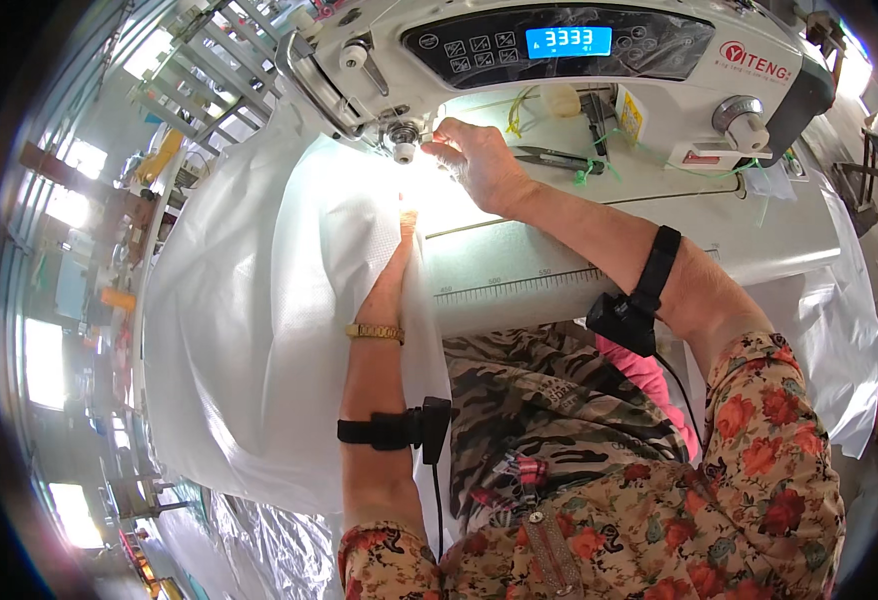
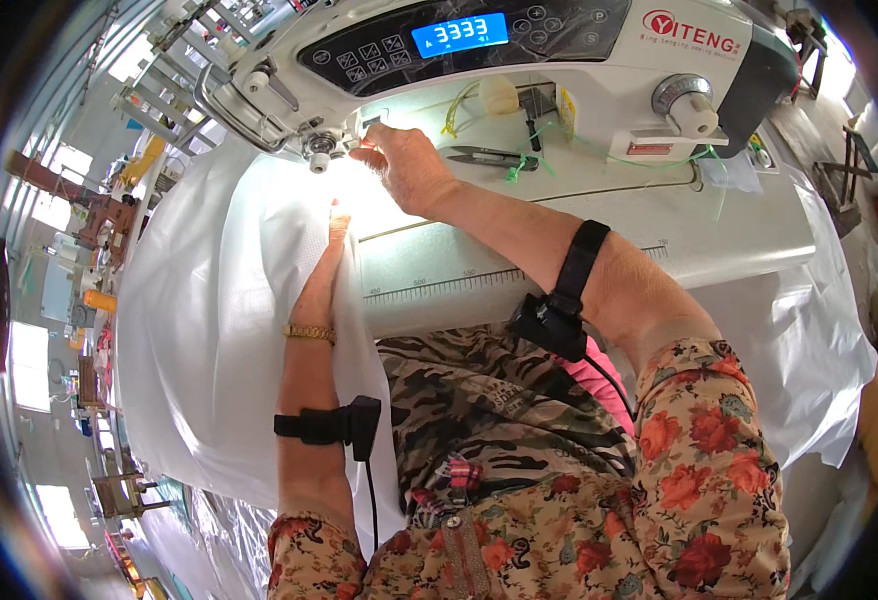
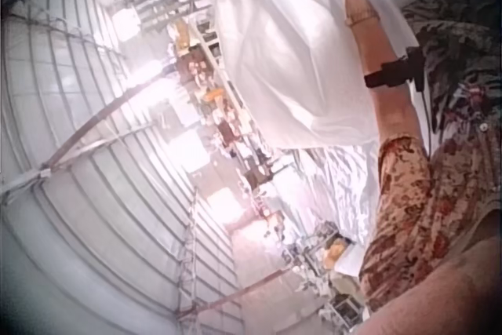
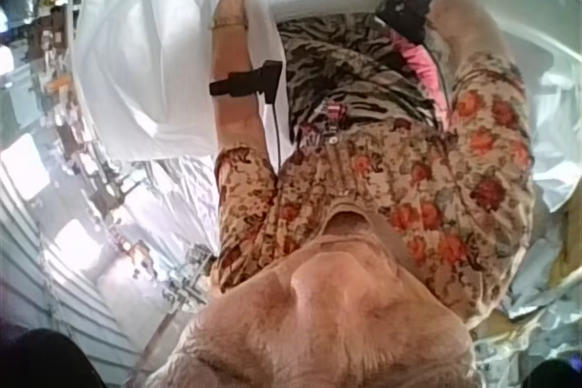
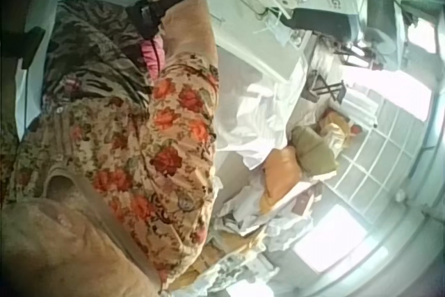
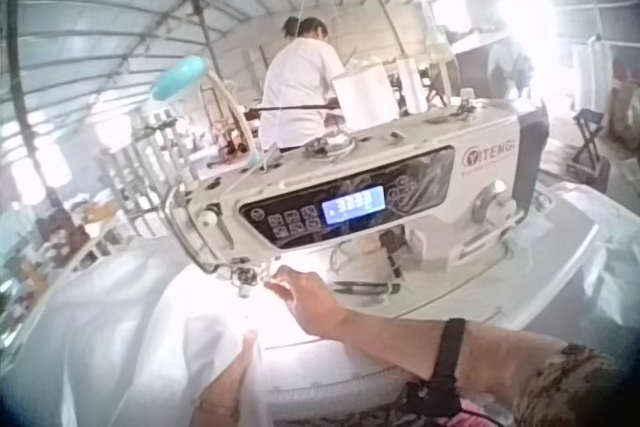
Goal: Sewing large white plastic sheets together using an industrial sewing machine.
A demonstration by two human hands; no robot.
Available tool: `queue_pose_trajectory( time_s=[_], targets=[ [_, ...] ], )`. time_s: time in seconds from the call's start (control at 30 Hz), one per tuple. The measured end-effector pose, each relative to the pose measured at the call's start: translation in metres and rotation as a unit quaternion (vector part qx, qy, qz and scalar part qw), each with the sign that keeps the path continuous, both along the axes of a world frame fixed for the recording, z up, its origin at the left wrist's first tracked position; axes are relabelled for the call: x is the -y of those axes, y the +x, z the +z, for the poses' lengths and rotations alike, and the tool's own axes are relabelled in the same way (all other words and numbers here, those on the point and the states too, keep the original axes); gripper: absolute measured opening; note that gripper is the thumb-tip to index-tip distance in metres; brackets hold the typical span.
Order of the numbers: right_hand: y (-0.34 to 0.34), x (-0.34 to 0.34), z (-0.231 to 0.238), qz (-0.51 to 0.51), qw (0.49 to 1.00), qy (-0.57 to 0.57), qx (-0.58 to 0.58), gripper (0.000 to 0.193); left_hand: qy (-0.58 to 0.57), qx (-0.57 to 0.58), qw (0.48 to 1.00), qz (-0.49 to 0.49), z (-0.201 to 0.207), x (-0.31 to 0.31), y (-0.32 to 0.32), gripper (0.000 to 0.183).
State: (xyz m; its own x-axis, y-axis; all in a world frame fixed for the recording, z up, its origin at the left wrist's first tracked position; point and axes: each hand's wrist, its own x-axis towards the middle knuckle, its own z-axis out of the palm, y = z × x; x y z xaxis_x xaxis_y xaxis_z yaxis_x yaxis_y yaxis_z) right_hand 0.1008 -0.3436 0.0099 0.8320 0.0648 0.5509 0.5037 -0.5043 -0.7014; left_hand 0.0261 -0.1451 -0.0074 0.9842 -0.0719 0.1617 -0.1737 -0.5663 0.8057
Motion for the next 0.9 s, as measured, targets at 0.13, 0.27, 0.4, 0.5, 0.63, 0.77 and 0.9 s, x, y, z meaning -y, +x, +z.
queue_pose_trajectory(
  time_s=[0.13,0.27,0.4,0.5,0.63,0.77,0.9],
  targets=[
    [0.003,-0.002,-0.004,-0.014,1.0,0.015,0.005,0.015,-0.002,0.002,1.0,0.003,0.0,-0.001,-0.001,0.036],
    [0.004,-0.001,-0.005,-0.017,1.0,0.016,-0.005,0.014,-0.005,0.005,1.0,0.005,-0.001,-0.002,0.0,0.035],
    [0.005,0.001,-0.007,0.004,0.997,0.046,0.055,0.023,-0.009,0.013,1.0,0.007,-0.007,-0.003,-0.001,0.034],
    [0.005,0.0,-0.007,-0.012,1.0,0.025,0.002,0.026,-0.02,0.033,0.999,0.007,-0.009,-0.003,0.0,0.033],
    [0.004,0.0,-0.006,-0.005,0.999,0.043,-0.031,0.032,0.004,0.018,1.0,0.018,-0.003,-0.003,0.005,0.038],
    [0.002,0.001,-0.005,-0.016,0.999,0.018,-0.022,0.034,0.023,-0.038,0.999,0.019,0.006,-0.004,0.008,0.049],
    [0.002,0.002,-0.004,0.002,1.0,0.027,0.011,0.035,0.022,-0.02,0.999,0.024,0.006,-0.003,0.011,0.054]
  ],
)
